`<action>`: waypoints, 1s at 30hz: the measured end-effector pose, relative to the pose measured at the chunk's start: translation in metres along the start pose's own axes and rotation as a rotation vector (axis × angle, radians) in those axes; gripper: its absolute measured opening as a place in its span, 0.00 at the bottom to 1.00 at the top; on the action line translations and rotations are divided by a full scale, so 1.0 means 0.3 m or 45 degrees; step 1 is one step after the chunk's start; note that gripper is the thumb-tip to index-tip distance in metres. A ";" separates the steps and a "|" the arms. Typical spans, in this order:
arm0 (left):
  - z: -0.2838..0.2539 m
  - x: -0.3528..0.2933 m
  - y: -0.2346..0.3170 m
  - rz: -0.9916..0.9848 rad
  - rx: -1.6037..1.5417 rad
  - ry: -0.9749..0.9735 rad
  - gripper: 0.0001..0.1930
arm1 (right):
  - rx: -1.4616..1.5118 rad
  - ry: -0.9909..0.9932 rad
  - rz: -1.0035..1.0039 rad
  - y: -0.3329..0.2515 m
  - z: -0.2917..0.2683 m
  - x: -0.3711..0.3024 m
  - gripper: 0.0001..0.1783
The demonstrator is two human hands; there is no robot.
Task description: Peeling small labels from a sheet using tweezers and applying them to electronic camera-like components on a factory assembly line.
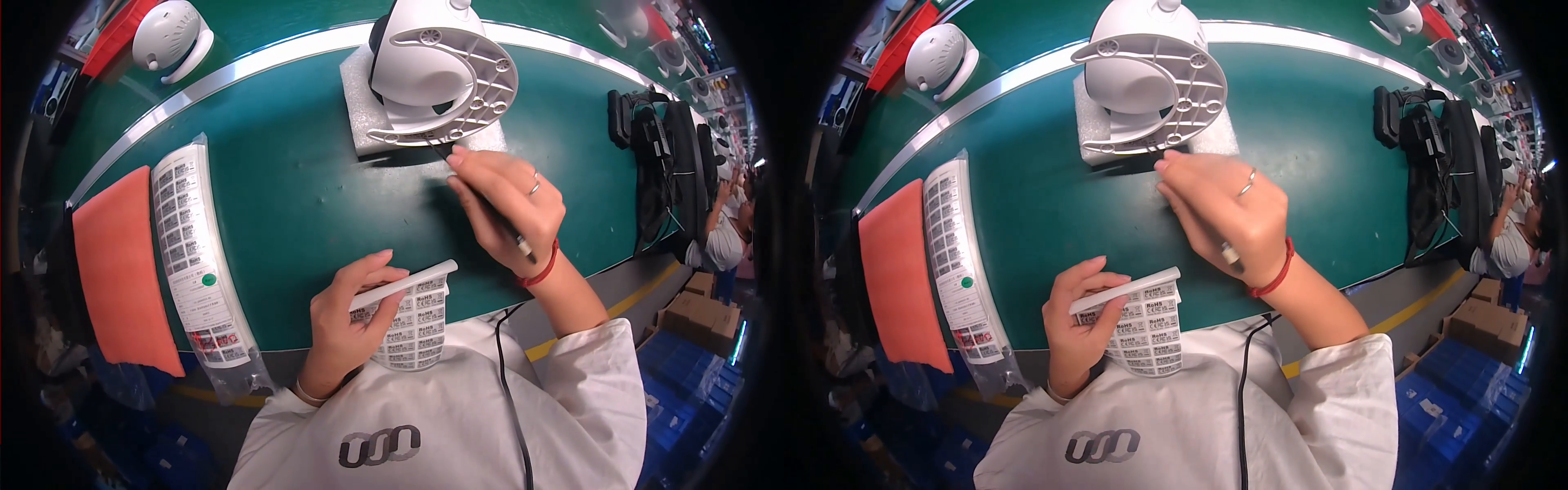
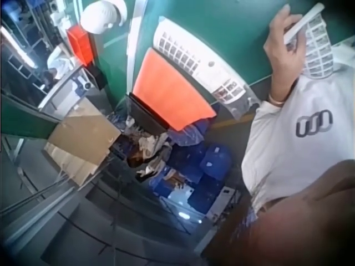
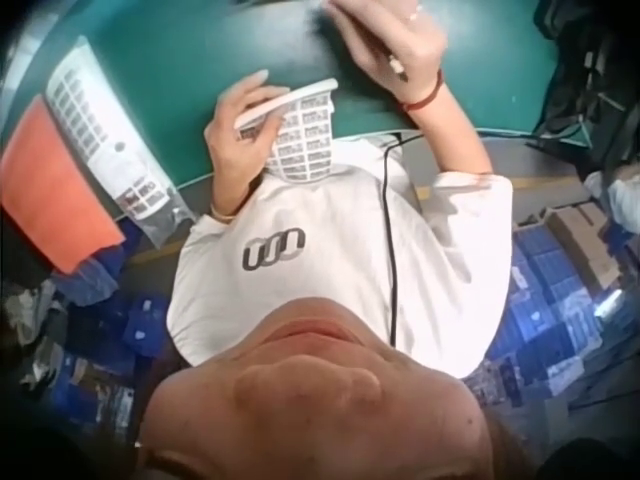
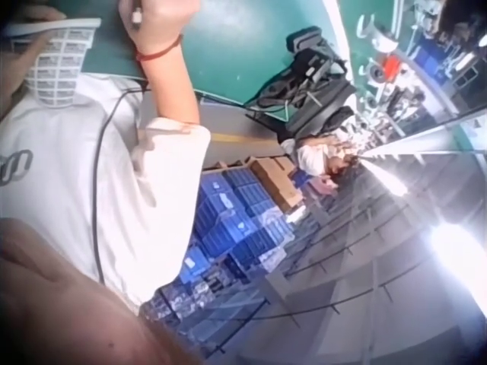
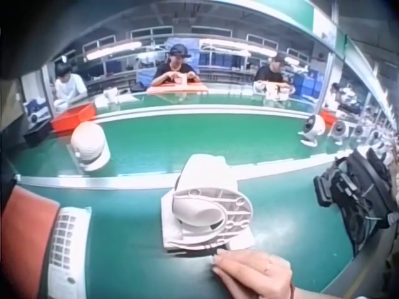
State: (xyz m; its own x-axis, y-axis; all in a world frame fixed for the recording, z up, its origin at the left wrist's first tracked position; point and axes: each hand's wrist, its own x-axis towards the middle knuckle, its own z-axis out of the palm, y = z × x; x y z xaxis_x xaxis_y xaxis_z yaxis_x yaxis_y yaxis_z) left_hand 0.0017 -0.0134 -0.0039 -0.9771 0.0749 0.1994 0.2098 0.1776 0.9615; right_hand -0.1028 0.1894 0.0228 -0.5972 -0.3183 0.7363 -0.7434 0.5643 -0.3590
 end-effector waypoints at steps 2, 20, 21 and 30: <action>0.001 -0.004 -0.006 -0.004 0.001 0.003 0.24 | 0.114 0.065 0.232 -0.002 0.001 -0.013 0.15; 0.000 -0.004 -0.011 0.071 -0.024 0.014 0.22 | -0.283 -0.082 -0.028 -0.034 0.013 0.008 0.17; -0.002 -0.002 -0.011 0.075 -0.027 0.031 0.22 | -0.262 -0.064 -0.019 -0.042 0.004 0.023 0.16; -0.020 0.000 0.002 0.116 -0.029 0.001 0.21 | 0.244 -0.380 0.464 -0.002 -0.180 0.342 0.15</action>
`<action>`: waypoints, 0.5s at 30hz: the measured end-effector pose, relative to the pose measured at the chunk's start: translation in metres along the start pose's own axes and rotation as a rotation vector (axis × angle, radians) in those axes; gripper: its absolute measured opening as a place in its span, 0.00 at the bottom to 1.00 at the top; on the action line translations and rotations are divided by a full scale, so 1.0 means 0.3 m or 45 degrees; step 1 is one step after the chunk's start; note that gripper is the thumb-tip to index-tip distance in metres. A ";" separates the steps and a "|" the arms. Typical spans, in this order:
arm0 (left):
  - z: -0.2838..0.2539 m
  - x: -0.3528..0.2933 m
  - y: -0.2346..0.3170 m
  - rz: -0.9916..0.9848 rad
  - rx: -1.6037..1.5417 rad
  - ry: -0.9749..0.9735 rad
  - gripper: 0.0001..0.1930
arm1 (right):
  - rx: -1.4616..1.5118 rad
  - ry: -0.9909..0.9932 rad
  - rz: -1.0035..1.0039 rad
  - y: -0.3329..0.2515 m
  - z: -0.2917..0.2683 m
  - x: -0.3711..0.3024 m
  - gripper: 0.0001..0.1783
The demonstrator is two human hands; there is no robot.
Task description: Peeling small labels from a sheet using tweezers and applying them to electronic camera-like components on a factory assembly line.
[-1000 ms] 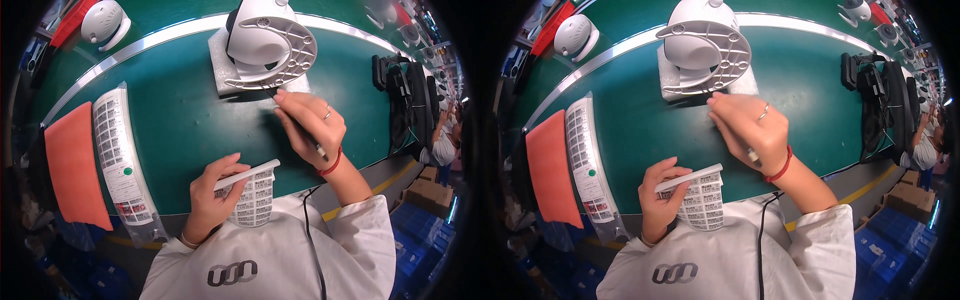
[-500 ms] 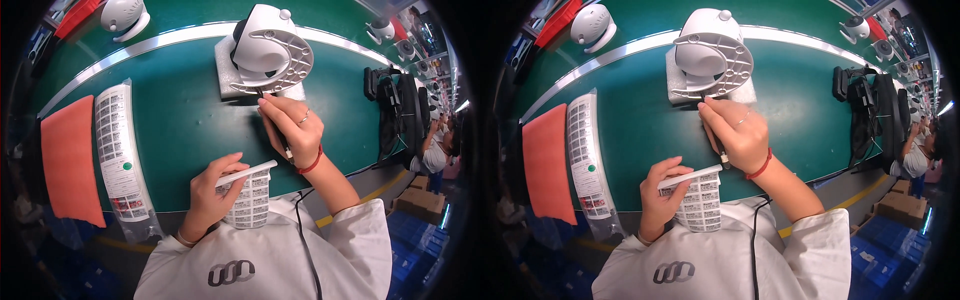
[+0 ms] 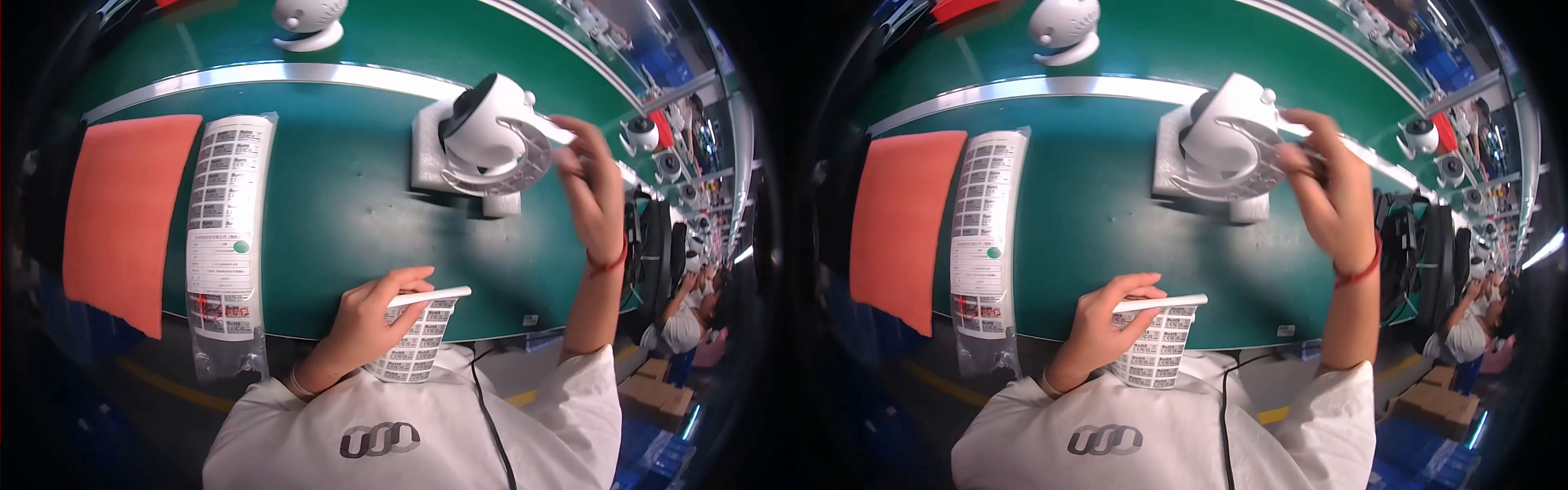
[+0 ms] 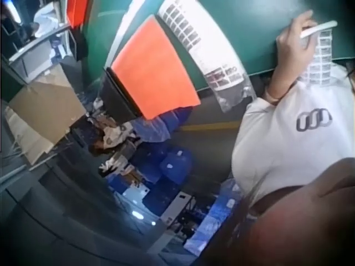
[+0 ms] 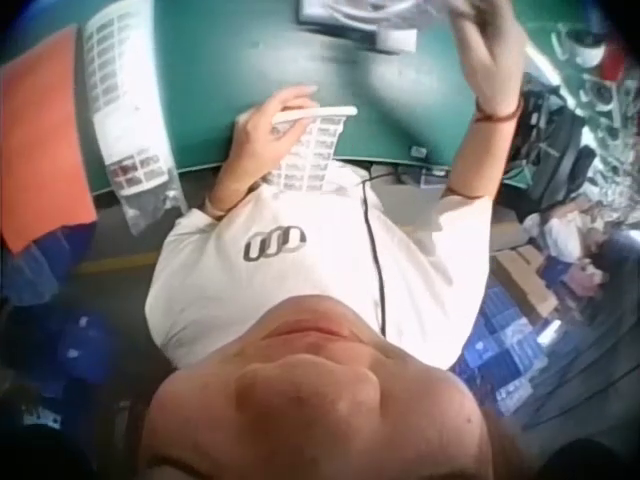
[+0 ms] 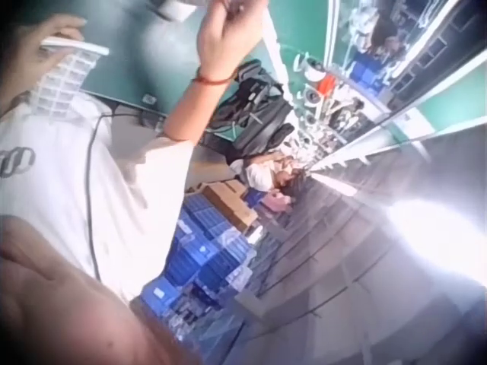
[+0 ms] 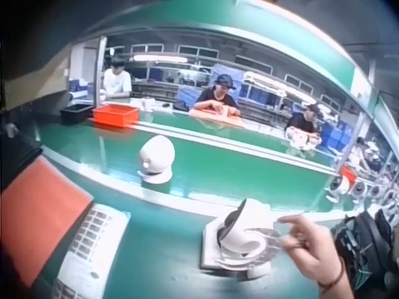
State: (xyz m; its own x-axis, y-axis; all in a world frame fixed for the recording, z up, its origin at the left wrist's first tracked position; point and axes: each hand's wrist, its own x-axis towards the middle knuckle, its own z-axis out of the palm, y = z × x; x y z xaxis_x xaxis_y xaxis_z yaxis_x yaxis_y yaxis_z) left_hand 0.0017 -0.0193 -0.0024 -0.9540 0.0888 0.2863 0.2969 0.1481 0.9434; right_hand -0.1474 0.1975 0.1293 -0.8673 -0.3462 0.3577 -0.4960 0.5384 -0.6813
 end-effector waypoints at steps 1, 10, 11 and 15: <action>0.000 0.002 0.004 -0.011 0.000 0.014 0.20 | -0.390 -0.264 -0.019 0.012 -0.021 0.062 0.13; -0.006 -0.011 0.009 0.052 0.030 0.100 0.18 | -1.233 0.031 -0.644 0.170 0.013 0.354 0.12; -0.003 -0.015 0.003 0.036 0.040 0.086 0.18 | -1.411 0.072 -0.603 0.264 0.034 0.415 0.12; -0.010 -0.013 -0.007 0.048 0.030 0.084 0.16 | -1.896 0.022 -0.658 0.694 0.085 0.602 0.03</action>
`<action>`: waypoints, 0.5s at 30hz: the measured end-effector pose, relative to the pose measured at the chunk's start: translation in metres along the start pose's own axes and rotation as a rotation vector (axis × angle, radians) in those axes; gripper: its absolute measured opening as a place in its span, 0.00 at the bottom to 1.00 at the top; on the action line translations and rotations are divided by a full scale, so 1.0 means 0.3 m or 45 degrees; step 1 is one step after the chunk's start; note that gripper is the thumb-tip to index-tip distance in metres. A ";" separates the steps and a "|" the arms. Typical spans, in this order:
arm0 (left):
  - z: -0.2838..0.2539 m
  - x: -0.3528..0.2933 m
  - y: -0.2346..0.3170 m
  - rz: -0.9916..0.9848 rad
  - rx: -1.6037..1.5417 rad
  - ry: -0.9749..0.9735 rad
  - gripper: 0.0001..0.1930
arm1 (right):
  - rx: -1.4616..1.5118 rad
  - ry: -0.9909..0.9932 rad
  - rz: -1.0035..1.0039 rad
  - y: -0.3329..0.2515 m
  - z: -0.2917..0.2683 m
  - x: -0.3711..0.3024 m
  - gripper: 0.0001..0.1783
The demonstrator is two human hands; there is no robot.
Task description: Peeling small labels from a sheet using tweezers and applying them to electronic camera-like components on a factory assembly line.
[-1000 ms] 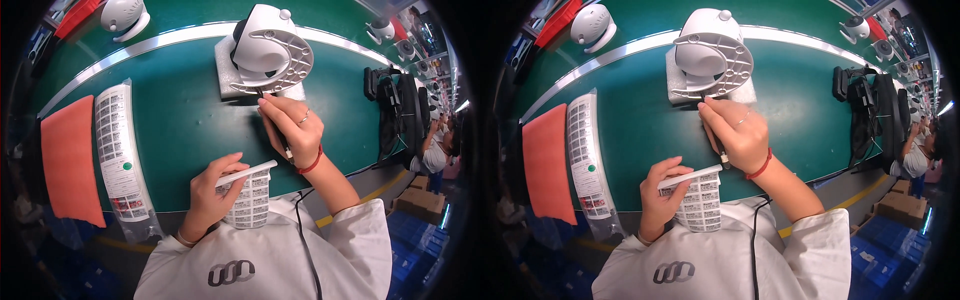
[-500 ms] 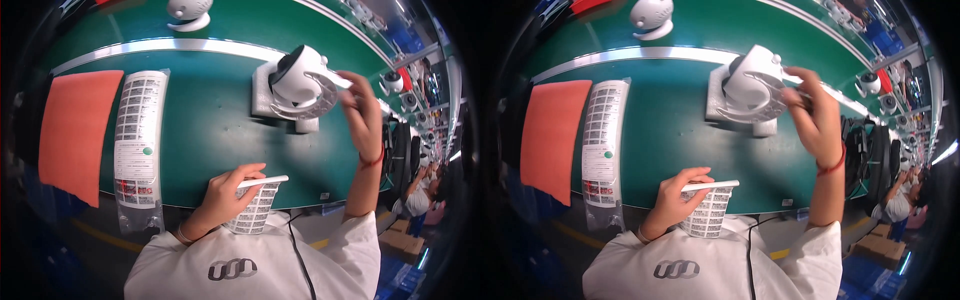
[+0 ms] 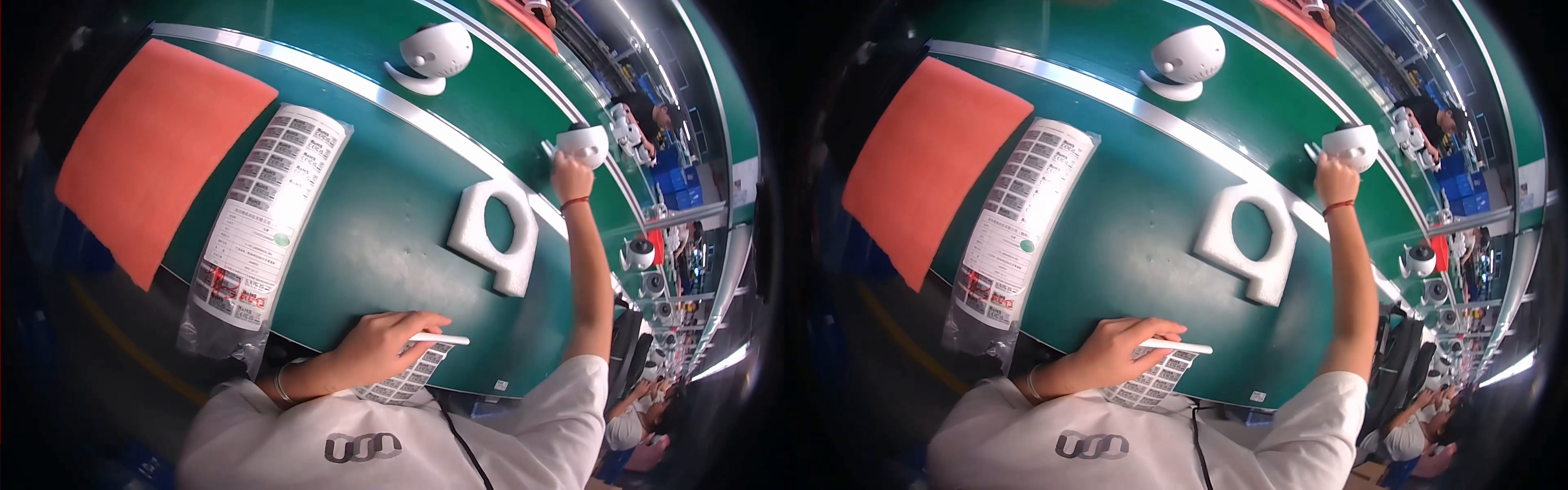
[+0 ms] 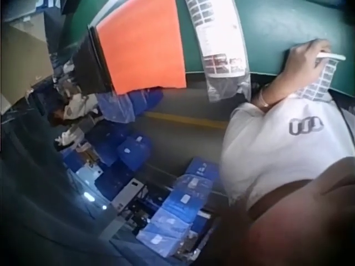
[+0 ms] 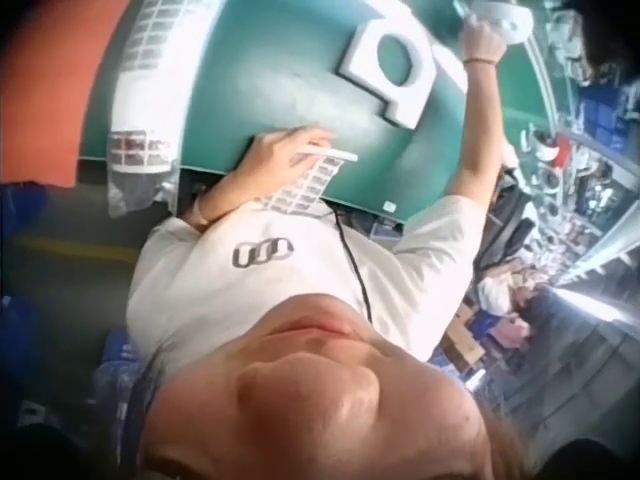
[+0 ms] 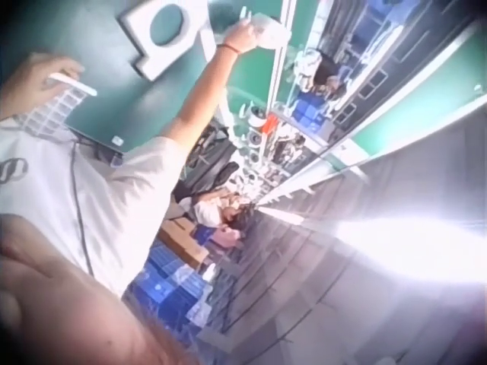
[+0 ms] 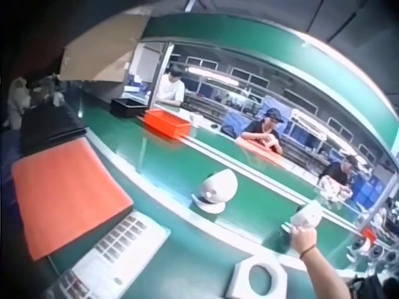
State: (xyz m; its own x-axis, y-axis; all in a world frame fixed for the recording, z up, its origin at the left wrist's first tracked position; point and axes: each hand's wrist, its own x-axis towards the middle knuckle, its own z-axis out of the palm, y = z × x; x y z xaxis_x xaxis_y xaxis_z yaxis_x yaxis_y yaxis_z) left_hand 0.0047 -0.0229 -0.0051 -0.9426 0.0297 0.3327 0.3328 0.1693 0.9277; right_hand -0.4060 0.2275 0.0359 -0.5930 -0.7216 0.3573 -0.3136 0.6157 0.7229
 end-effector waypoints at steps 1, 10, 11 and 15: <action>0.002 0.003 -0.003 0.004 -0.002 0.022 0.16 | -0.112 0.004 -0.070 -0.004 0.087 -0.006 0.08; 0.005 0.001 0.004 -0.015 0.014 0.004 0.14 | 0.732 -0.160 -0.149 -0.223 -0.150 0.160 0.22; 0.004 0.001 0.001 -0.016 0.012 -0.007 0.14 | 0.856 -0.148 -0.207 -0.280 -0.196 0.214 0.22; 0.007 -0.013 -0.002 0.000 0.034 0.002 0.15 | 0.987 -0.573 -0.217 -0.518 -0.428 0.428 0.29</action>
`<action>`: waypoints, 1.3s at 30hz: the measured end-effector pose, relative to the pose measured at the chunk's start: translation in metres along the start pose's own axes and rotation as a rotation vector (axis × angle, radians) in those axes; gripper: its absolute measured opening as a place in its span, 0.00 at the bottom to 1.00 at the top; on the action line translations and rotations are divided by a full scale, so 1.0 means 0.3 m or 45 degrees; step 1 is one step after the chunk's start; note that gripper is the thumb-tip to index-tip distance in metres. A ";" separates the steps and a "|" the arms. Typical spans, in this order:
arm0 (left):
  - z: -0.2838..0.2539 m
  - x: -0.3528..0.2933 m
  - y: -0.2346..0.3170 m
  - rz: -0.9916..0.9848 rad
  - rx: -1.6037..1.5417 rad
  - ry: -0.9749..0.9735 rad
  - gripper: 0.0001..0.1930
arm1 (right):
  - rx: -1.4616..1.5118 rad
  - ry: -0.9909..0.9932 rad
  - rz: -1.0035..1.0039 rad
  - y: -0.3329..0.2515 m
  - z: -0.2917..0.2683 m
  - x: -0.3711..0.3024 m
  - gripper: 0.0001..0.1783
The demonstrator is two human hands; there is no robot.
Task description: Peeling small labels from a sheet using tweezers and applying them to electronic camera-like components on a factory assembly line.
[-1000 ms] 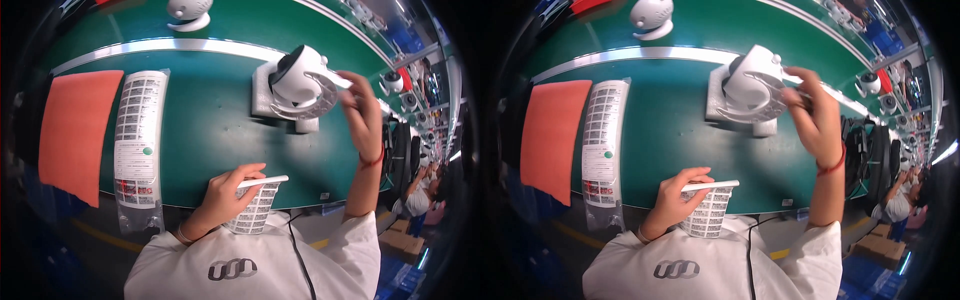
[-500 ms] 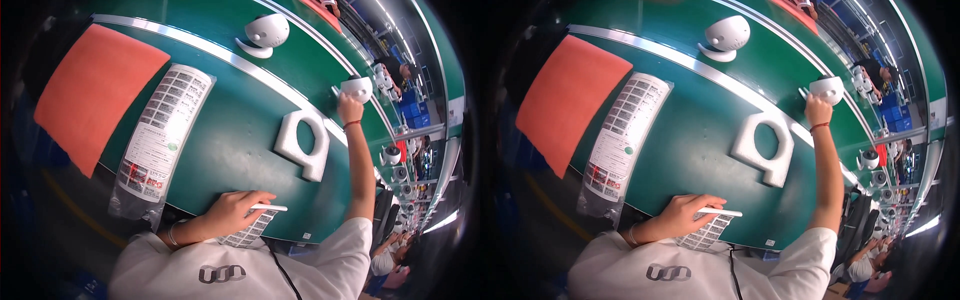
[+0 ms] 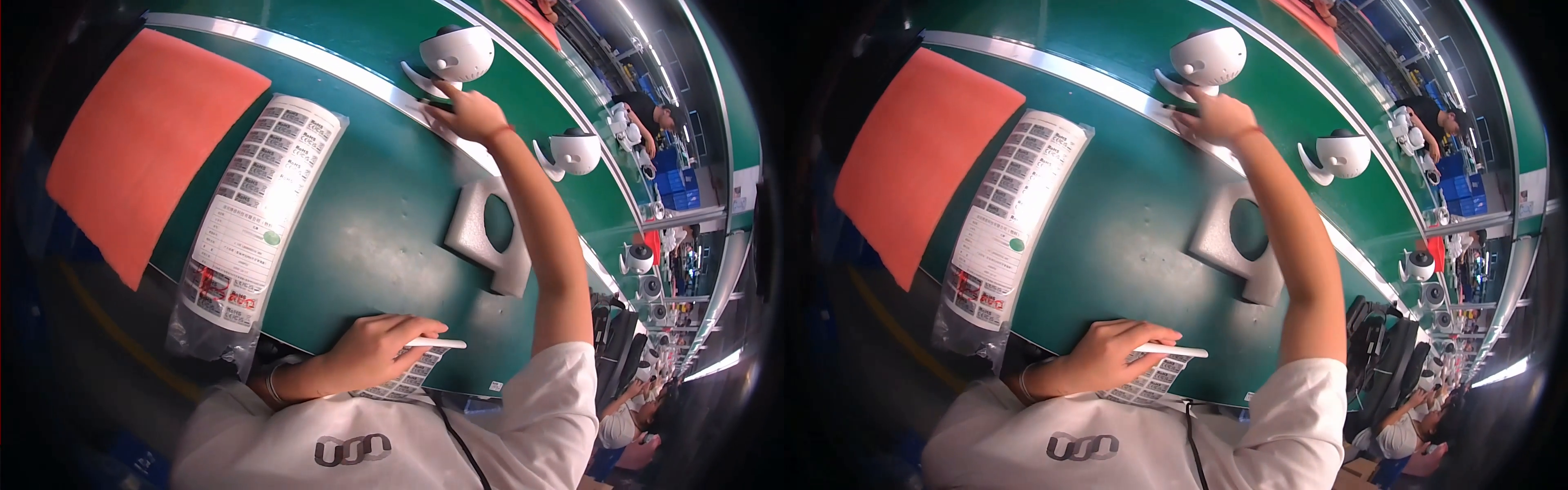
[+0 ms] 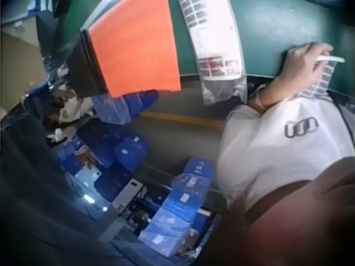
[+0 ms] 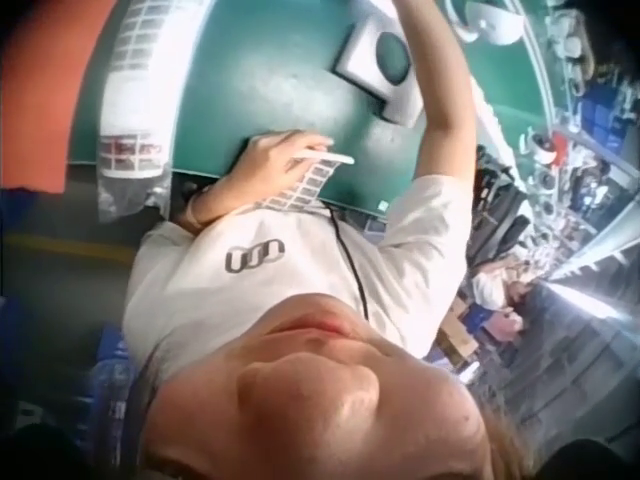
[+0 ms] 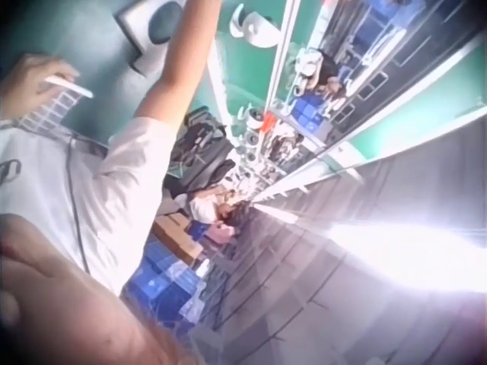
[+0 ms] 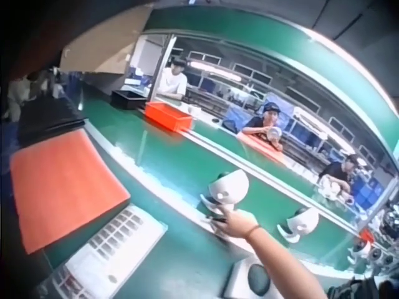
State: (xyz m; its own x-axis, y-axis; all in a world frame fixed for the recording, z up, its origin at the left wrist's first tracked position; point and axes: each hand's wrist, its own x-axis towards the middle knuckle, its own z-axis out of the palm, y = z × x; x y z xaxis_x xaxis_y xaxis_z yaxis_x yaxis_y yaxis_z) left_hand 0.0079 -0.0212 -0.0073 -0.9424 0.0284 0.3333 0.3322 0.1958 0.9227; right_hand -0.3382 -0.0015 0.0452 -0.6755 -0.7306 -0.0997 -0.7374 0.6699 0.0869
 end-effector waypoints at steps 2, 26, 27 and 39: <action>-0.002 0.008 0.000 0.004 -0.021 0.012 0.17 | 0.054 0.049 0.071 -0.002 0.018 0.051 0.32; 0.042 0.008 0.019 -0.122 -0.043 0.103 0.20 | 0.694 0.466 0.180 0.078 -0.187 -0.883 0.12; 0.043 0.008 0.020 -0.135 -0.037 0.107 0.20 | 0.701 0.474 0.193 0.085 -0.172 -0.891 0.12; 0.053 0.032 0.046 -0.321 -0.196 0.251 0.10 | 1.039 0.703 -0.136 -0.237 0.065 -1.105 0.30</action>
State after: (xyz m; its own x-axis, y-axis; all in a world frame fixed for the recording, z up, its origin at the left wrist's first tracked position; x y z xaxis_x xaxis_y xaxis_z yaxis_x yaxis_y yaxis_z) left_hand 0.0027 -0.0026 0.0054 -0.9749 -0.1945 0.1086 0.1063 0.0220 0.9941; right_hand -0.0619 0.1956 0.0528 -0.6654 -0.6127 0.4265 -0.7061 0.3312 -0.6259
